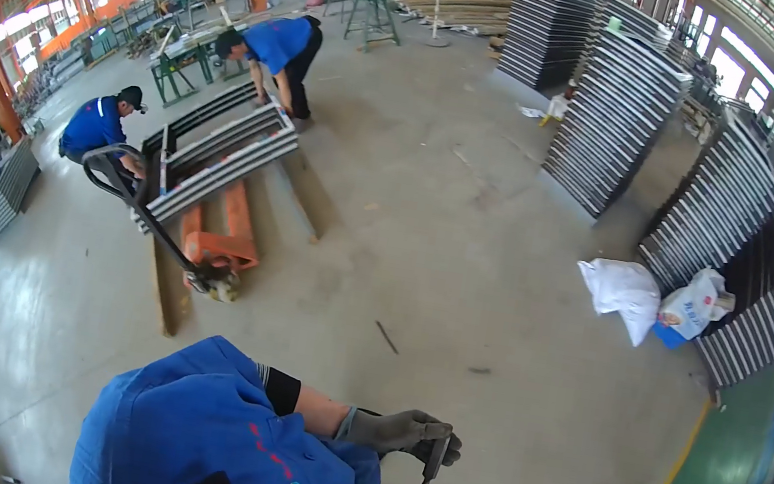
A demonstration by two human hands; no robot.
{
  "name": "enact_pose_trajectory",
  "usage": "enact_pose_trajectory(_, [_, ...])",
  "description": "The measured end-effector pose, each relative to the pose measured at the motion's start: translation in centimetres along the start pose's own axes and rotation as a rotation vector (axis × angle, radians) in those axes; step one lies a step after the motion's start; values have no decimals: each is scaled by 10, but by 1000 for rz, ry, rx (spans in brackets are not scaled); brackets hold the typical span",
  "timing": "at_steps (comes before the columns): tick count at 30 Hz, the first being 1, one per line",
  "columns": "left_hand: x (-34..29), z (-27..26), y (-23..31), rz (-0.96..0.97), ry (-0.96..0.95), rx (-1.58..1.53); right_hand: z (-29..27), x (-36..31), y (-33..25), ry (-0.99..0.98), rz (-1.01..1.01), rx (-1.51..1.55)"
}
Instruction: Assembling metal window frames by fitting components and tapping them into place with a mallet.
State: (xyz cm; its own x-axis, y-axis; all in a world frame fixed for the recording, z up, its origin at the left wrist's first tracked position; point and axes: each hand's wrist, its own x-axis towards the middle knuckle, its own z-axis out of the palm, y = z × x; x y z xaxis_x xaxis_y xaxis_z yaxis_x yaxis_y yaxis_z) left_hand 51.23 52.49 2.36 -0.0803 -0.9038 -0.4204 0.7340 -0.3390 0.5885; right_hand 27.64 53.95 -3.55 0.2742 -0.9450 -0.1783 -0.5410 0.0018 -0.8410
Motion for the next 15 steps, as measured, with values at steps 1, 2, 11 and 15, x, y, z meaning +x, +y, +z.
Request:
enact_pose_trajectory(1, [43, 45, -11, -15, -21, 10, -58, 32, 59, -323, 119, -47])
enact_pose_trajectory(2, [84, 73, -20, -49, -43, 41, -89, 57, 73, -293, 134, -35])
enact_pose_trajectory(11, [467, 357, -116, -206, -353, 68, -428, 290, 210, 288, -82, -95])
enact_pose_trajectory(15, [636, 513, -194, -456, -504, 301, -578, 338, 274, 507, 104, -55])
